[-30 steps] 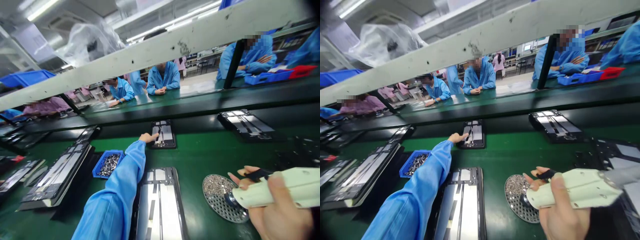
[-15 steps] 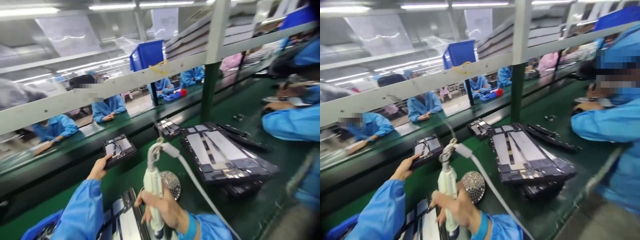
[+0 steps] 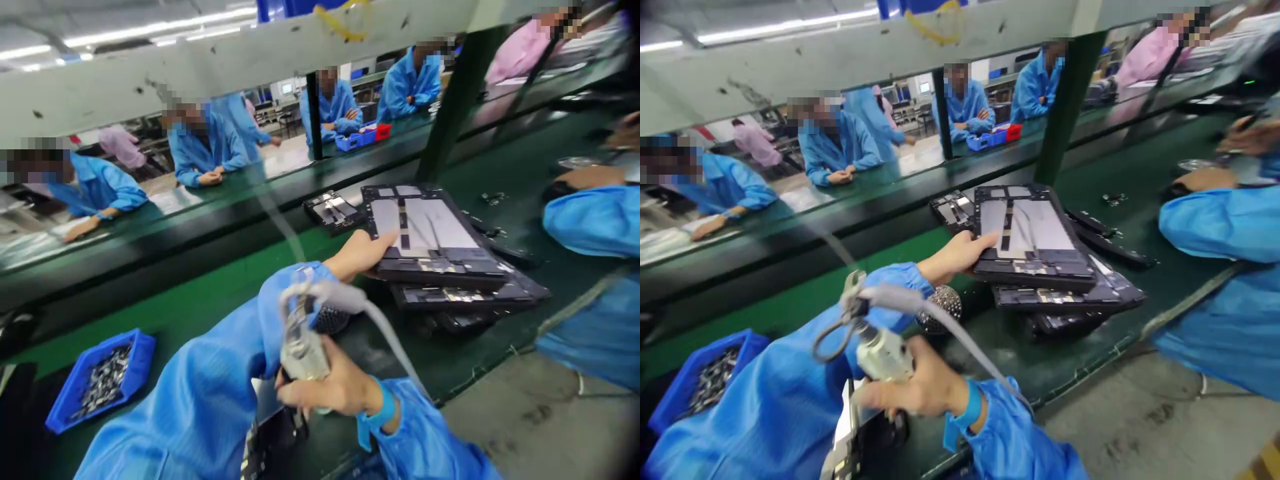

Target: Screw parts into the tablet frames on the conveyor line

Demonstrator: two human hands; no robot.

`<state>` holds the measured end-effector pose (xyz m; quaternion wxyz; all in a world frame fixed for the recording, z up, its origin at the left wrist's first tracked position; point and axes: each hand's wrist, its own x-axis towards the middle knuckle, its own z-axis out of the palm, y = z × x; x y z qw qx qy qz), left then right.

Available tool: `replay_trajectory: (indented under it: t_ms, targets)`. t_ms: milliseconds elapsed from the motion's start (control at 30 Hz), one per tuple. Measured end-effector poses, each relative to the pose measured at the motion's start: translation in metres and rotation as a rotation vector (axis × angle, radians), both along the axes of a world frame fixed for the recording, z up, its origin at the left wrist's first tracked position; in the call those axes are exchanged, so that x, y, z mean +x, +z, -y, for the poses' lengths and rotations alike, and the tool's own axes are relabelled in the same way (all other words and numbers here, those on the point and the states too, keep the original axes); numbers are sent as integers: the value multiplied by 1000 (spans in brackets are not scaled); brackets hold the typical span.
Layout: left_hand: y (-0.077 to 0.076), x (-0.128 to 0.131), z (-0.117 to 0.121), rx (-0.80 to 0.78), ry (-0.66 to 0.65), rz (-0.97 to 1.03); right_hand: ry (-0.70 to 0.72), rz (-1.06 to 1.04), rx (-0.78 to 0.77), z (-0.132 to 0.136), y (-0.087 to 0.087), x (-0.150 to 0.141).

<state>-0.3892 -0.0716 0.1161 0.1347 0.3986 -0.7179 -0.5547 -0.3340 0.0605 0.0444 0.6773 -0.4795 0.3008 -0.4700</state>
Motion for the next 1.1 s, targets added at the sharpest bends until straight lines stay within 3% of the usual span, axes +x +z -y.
replay_trajectory:
  t_ms: [100,167,233,300,367,467,600,733,1100]
  targets:
    - [6,43,17,-9,-106,25,-328,-40,16,3,1,-24]
    - [4,94,22,-83,-108,19,-616,-69,-62,13,4,-37]
    - [-8,153,15,-272,-49,19,-830,-76,-157,25,5,-43]
    - [-29,212,-6,-488,37,70,-911,-43,-230,36,2,-43]
    - [-54,262,-35,-587,123,171,-927,-4,-293,43,-4,-40]
    - [-89,311,-76,-686,109,204,-936,13,-334,50,-17,-30]
    - [-120,336,-107,-836,79,169,-957,-32,-360,60,-29,-18]
    - [-134,341,-115,-848,-20,184,-925,-80,-362,67,-32,-11]
    - [-136,340,-114,-855,4,138,-871,-128,-331,69,-39,-6]
